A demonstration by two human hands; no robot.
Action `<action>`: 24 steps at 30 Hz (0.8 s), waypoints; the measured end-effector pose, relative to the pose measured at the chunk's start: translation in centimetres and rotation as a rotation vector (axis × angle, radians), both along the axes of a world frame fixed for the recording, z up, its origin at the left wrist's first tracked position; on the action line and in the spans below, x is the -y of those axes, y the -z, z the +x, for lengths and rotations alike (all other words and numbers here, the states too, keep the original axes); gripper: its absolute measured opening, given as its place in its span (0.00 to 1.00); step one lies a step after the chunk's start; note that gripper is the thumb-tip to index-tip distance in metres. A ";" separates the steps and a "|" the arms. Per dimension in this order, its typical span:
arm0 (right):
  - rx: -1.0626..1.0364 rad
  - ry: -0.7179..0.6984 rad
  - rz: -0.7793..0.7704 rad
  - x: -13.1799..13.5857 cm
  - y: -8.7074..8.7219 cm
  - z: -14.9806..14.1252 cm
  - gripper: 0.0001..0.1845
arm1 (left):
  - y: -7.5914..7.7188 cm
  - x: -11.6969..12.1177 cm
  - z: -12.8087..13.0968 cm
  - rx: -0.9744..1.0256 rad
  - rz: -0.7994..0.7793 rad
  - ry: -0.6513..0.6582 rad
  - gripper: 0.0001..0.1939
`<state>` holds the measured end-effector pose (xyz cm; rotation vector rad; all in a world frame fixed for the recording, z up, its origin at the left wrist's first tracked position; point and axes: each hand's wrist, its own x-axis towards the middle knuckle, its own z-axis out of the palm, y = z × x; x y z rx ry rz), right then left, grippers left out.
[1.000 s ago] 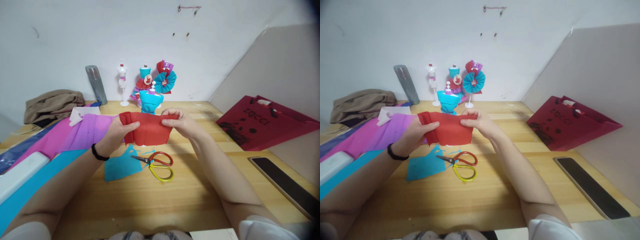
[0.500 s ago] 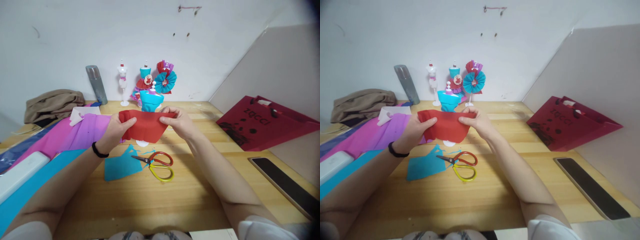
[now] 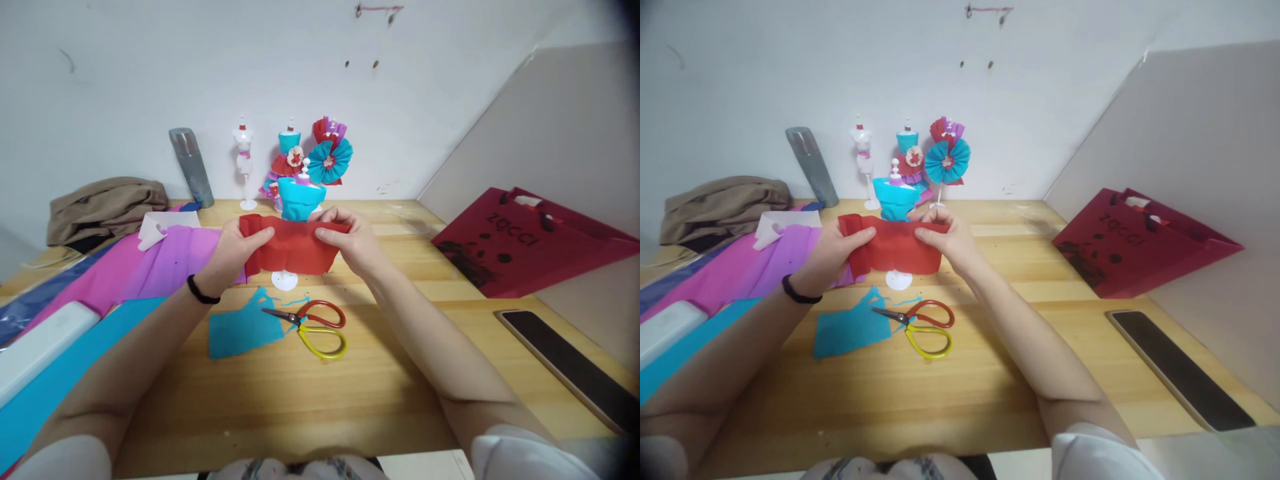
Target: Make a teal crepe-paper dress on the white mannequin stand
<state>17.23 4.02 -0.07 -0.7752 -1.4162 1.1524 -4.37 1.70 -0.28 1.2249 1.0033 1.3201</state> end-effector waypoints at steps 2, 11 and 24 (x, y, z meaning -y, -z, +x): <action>-0.021 -0.004 -0.024 0.1 0.0 -0.1 0.14 | 0.1 -0.2 0.0 0.011 0.007 0.015 0.14; -0.089 0.054 -0.089 -0.1 0.5 -1.0 0.16 | 0.4 -1.1 0.3 0.061 0.076 0.013 0.16; -0.183 0.024 -0.115 -0.6 1.1 -2.1 0.16 | 0.6 -1.4 0.8 0.193 0.039 0.104 0.13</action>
